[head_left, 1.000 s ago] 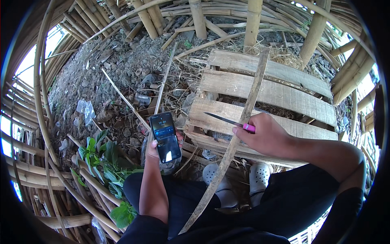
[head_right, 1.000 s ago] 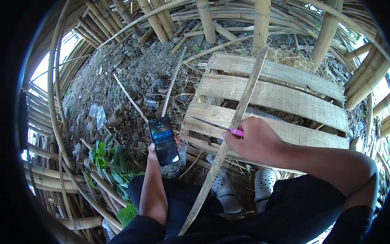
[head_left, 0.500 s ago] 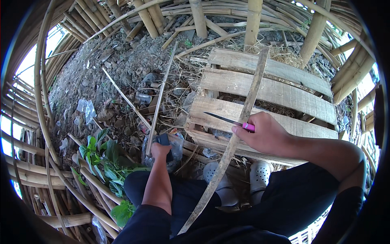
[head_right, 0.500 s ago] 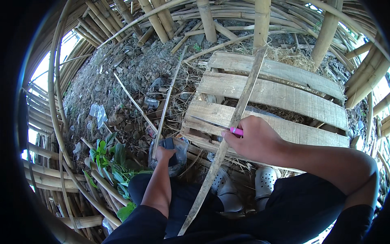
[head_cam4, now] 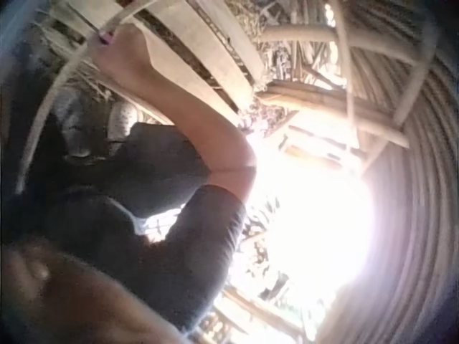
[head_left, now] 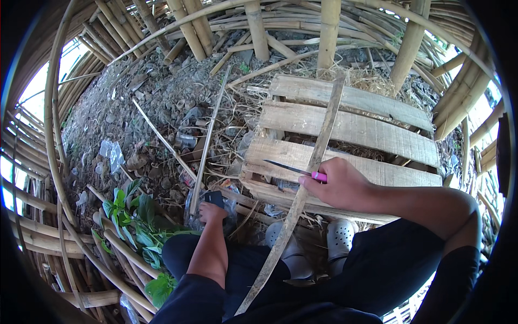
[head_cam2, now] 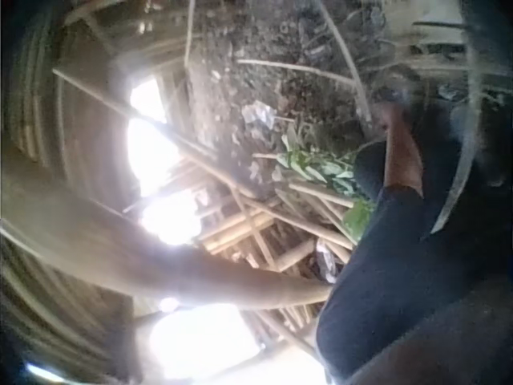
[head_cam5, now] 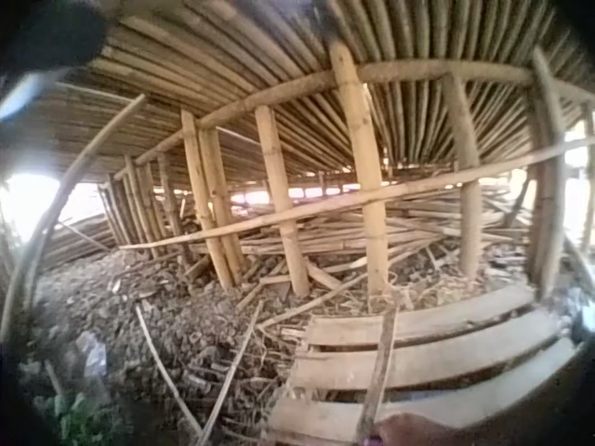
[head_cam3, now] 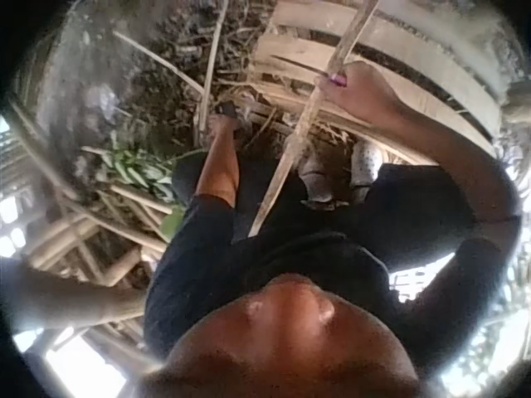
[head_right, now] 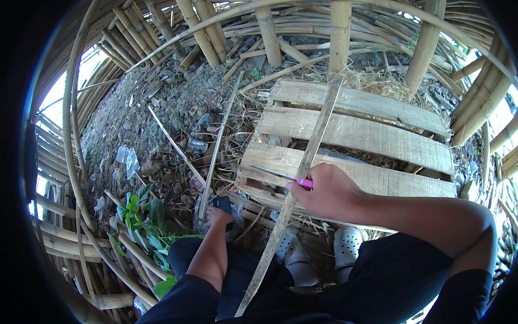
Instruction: The person scrapes and shapes a bamboo strip using a small knife.
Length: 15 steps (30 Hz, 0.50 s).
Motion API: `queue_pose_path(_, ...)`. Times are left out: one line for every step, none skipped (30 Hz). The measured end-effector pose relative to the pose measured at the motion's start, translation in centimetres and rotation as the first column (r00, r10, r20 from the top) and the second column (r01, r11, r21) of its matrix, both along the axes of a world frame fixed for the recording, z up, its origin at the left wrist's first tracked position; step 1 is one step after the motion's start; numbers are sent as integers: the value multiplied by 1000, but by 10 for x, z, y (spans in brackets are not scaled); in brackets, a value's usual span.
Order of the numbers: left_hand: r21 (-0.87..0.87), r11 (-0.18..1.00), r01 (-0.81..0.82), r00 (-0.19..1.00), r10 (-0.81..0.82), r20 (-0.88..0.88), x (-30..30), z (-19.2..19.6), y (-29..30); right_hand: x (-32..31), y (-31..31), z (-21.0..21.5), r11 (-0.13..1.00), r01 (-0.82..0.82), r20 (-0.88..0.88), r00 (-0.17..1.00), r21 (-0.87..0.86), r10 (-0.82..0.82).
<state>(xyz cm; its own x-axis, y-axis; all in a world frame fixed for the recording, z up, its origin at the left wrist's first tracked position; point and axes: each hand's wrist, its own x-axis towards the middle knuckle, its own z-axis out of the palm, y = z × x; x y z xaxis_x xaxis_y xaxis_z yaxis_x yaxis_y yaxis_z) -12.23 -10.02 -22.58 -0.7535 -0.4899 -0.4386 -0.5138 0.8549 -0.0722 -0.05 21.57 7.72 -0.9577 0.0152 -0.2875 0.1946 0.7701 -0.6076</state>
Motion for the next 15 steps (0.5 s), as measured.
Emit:
queue_pose_path(-101, 992, 80, 996, -84, -36, -1, 7, 2, 0, -1, 1, 1000, -5, -1, 1000, 1, 5)
queue_pose_path(-205, 967, 152, 984, -169, -65, -1, 15, 3, 0, -2, 3, 1000, -4, -9, 1000, 7, 4)
queue_pose_path(-205, 967, 153, 983, -171, -72, -8, 39, 1, 0, -4, 5, 1000, -20, 7, 1000, -14, 20)
queue_pose_path(160, 974, 163, 987, -161, -28, -22, 71, 6, -1, -3, 5, 1000, -22, 27, 999, -23, 22)
queue_pose_path(499, 856, 133, 986, -166, 23, -26, 103, 10, -1, -3, 2, 1000, -27, 18, 999, -14, 28)
queue_pose_path(673, 708, 214, 976, -132, -171, -15, 131, 20, -1, -3, 0, 1000, -17, 16, 1000, -7, 17)
queue_pose_path(793, 521, 317, 938, -49, -343, 1, 158, 33, -1, -3, -1, 1000, -14, 38, 999, -17, 15)
queue_pose_path(849, 438, 296, 955, -136, -263, 12, 187, 49, -1, 0, -3, 1000, -2, 64, 998, -21, 4)
queue_pose_path(894, 363, 264, 956, -224, -191, 24, 213, 60, -1, 0, 1, 1000, 2, 74, 997, -17, 0)
queue_pose_path(948, 232, 217, 950, -273, -151, 39, 228, 66, -2, -1, 0, 1000, 3, 68, 998, -14, -2)
queue_pose_path(983, 97, 155, 938, -328, -116, 52, 234, 72, -3, -2, -4, 999, -17, 28, 999, -27, 17)
queue_pose_path(984, 88, 157, 936, -330, -120, 64, 236, 75, -2, -3, -5, 999, -36, -12, 999, -38, 35)
queue_pose_path(991, 19, 131, 914, -389, -113, 75, 235, 78, -1, -5, -4, 999, -31, -12, 999, -27, 31)
queue_pose_path(994, -50, 98, 887, -449, -110, 83, 236, 83, 0, -7, -3, 999, -15, -13, 1000, -36, 14)
queue_pose_path(993, -63, 96, 882, -457, -114, 89, 241, 91, 0, -8, -2, 999, 6, -12, 1000, -43, -6)
